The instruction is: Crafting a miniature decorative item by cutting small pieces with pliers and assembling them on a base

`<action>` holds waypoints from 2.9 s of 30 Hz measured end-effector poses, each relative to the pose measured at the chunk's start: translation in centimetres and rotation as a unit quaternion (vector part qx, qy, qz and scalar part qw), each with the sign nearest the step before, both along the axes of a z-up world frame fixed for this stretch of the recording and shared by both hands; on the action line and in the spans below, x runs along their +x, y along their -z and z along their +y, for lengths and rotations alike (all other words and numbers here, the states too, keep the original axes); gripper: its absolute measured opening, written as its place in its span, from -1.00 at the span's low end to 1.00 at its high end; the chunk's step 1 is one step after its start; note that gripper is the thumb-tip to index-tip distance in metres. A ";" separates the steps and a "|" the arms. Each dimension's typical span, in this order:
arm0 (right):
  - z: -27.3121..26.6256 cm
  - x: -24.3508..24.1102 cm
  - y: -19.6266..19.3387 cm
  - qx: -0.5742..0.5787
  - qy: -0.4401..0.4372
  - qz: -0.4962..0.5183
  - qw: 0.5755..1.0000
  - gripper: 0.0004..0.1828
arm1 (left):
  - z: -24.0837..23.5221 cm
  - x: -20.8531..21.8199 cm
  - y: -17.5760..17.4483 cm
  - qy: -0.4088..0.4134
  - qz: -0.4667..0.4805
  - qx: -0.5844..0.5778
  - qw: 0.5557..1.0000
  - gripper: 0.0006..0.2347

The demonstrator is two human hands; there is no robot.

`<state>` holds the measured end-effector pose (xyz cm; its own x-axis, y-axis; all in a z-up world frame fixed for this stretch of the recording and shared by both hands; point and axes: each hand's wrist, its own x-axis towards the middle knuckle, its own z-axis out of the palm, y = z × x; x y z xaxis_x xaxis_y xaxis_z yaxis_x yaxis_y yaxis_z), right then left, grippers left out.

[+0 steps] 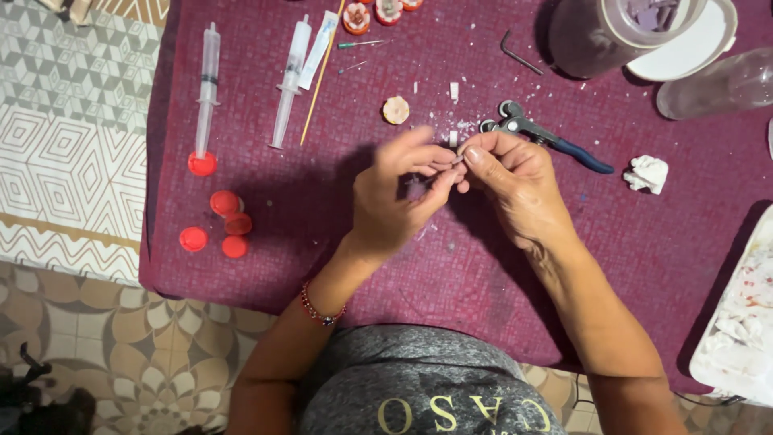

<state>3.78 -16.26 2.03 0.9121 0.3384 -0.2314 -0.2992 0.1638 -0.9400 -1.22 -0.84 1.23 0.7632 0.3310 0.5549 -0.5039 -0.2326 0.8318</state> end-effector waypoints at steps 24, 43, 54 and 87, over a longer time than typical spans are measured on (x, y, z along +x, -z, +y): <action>0.2 -0.1 -2.1 -0.074 0.005 -0.172 0.982 -0.78 | 1.4 0.7 0.9 -0.117 -0.120 0.239 0.956 -0.91; 2.4 5.2 -2.2 -0.233 -0.143 -0.444 0.853 -0.90 | 2.7 -0.6 1.7 -0.106 0.217 0.182 0.953 -0.47; 5.1 10.0 0.5 -0.235 -0.278 -0.469 0.805 -0.86 | 4.2 2.8 5.2 -0.146 0.290 0.236 0.916 0.01; 4.8 9.7 -0.4 -0.318 -0.292 -0.541 0.722 -0.79 | 4.8 2.8 5.1 -0.099 0.252 0.178 0.946 -0.16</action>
<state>13.52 -11.45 2.46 0.4212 0.8769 0.2314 0.8223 -0.2617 -0.5053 1.53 3.93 -3.89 0.9032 0.3558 0.2401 0.0189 -0.5918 0.8059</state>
